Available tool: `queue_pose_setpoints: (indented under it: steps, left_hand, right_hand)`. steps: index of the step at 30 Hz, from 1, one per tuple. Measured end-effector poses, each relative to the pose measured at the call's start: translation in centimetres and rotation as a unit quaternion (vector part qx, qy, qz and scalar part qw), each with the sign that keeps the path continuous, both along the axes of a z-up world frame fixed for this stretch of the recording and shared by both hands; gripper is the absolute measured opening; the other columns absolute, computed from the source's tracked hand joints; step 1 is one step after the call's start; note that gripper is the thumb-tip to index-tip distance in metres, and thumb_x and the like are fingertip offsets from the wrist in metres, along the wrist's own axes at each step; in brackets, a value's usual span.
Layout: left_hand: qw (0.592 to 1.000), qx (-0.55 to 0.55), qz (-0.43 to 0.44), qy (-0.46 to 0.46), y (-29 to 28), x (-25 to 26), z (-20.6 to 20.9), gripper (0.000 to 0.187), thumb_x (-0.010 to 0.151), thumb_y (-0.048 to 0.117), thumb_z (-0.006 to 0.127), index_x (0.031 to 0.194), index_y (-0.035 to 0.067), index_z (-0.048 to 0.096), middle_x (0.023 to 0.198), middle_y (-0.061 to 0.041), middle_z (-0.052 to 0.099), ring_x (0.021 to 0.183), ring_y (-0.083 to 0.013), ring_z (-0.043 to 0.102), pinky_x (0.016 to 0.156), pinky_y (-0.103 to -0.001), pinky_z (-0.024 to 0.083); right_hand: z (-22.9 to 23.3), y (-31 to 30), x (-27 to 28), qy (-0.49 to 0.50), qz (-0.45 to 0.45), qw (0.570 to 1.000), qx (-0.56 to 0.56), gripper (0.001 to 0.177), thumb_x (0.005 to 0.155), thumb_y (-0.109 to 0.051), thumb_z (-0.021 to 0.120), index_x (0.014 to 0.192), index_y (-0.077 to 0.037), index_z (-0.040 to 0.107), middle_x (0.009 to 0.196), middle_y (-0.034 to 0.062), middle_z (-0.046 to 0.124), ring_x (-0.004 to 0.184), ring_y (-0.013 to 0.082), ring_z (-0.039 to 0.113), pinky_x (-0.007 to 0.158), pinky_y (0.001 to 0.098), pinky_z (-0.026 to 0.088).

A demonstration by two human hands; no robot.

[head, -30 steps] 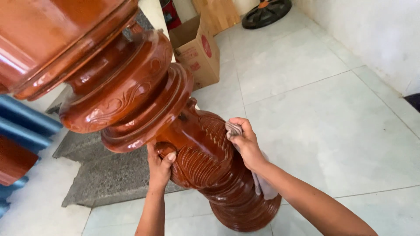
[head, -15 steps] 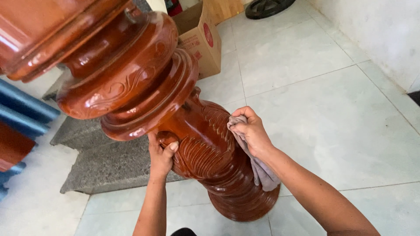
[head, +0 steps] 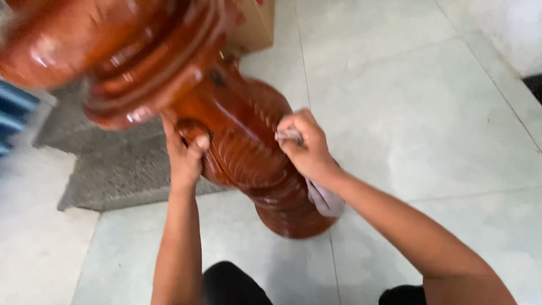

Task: The recorder is cleaning and polishing a large wooden staircase banister post using a cloth.

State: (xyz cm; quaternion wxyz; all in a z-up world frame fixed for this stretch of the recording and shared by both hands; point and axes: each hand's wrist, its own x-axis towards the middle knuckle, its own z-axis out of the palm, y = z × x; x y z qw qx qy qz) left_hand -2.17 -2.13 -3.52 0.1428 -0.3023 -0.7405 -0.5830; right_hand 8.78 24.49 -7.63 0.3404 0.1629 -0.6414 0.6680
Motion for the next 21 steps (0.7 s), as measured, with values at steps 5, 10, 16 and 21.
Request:
queue_pose_setpoints:
  steps: [5,10,16,21]
  left_hand:
    - [1.0,0.01,-0.016,0.015,0.8,0.7,1.6,0.117,0.085,0.049,0.081,0.169,0.001,0.016,0.159,-0.017,0.043,0.146,-0.0282,0.046,0.127,-0.042,0.039]
    - [0.999,0.013,0.001,0.03,1.0,0.9,1.7,0.114,0.086,0.038,0.082,0.171,0.004,0.013,0.163,-0.018,0.046,0.149,-0.0289,0.048,0.129,-0.041,0.038]
    - [0.998,0.047,-0.019,0.023,1.5,-0.2,1.5,0.114,0.085,0.034,0.086,0.168,0.002,0.013,0.161,-0.019,0.046,0.146,-0.0308,0.051,0.126,-0.04,0.042]
    - [0.994,0.068,-0.057,0.059,1.5,-0.1,1.6,0.116,0.087,0.038,0.092,0.17,0.01,0.016,0.167,-0.02,0.044,0.152,-0.0331,0.051,0.13,-0.042,0.044]
  right_hand:
    - [-1.0,-0.8,0.7,0.001,0.005,1.0,-0.016,0.03,0.088,0.018,0.054,0.107,-0.005,0.055,0.11,0.0046,0.051,0.097,0.0138,0.062,0.084,0.0264,0.054]
    - [-2.2,-2.5,1.8,0.002,-0.048,0.999,-0.018,0.031,0.088,0.02,0.05,0.106,-0.005,0.053,0.113,0.006,0.049,0.099,0.0141,0.062,0.088,0.0267,0.054]
    - [-3.0,-3.0,4.6,-0.115,0.008,0.993,0.008,0.029,0.085,0.017,0.055,0.102,-0.006,0.051,0.1,0.0016,0.055,0.089,0.0112,0.056,0.077,0.0259,0.049]
    - [-5.1,-3.9,7.9,-0.22,0.143,0.958,0.117,0.023,0.082,0.012,0.058,0.092,-0.008,0.063,0.09,0.0013,0.068,0.084,0.0096,0.069,0.071,0.0244,0.06]
